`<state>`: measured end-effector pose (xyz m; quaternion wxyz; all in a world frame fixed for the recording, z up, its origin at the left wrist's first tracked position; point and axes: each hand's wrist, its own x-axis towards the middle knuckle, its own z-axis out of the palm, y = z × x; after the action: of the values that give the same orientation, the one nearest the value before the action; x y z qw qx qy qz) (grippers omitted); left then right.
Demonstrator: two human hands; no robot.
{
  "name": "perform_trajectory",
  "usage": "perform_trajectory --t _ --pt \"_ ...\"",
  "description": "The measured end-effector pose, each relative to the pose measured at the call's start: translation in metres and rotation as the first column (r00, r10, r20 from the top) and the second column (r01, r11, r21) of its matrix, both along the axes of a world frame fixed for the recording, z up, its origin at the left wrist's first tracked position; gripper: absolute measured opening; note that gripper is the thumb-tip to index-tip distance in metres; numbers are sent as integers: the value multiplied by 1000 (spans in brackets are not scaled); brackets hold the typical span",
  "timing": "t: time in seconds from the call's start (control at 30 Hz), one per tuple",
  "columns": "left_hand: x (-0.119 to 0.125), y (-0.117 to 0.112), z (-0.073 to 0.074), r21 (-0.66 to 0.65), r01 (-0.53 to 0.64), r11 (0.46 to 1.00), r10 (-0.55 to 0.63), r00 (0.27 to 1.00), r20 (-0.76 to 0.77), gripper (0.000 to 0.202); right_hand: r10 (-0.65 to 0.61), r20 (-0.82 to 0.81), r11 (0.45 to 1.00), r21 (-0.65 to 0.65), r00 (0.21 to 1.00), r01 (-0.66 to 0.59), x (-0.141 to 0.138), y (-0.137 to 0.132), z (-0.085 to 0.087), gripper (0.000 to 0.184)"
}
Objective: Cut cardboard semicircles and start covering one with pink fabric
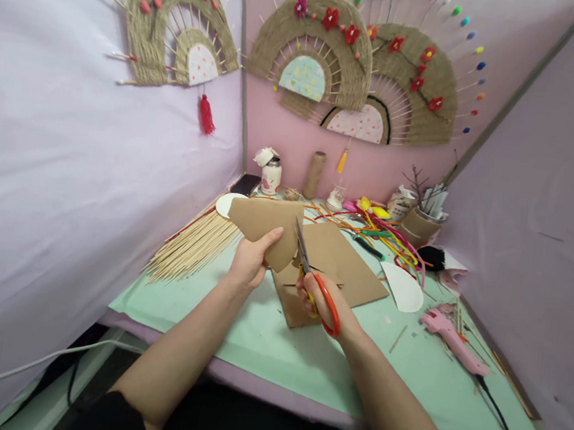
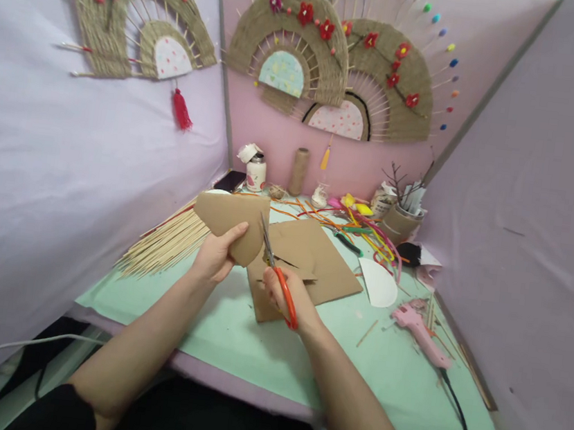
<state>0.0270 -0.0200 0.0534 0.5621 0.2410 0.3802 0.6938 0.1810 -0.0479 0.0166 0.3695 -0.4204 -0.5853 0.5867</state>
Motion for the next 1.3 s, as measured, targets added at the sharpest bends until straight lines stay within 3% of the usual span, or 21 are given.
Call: perform_trajectory --t 0.2,0.5,0.93,1.3 --pt "-2 1 -3 55 -7 998 9 999 -45 52 5 -25 999 47 1000 -4 1 1 -3 60" --pt "1 -7 -4 49 172 984 -169 984 -61 56 -15 41 985 175 999 7 4 -2 1 64" --pt "-3 -9 -6 61 260 964 -255 964 -79 58 -2 64 979 204 998 -11 3 -5 -2 73" --pt "-2 -11 -3 53 270 961 -266 961 -76 60 -67 128 981 187 989 43 3 -9 -3 65"
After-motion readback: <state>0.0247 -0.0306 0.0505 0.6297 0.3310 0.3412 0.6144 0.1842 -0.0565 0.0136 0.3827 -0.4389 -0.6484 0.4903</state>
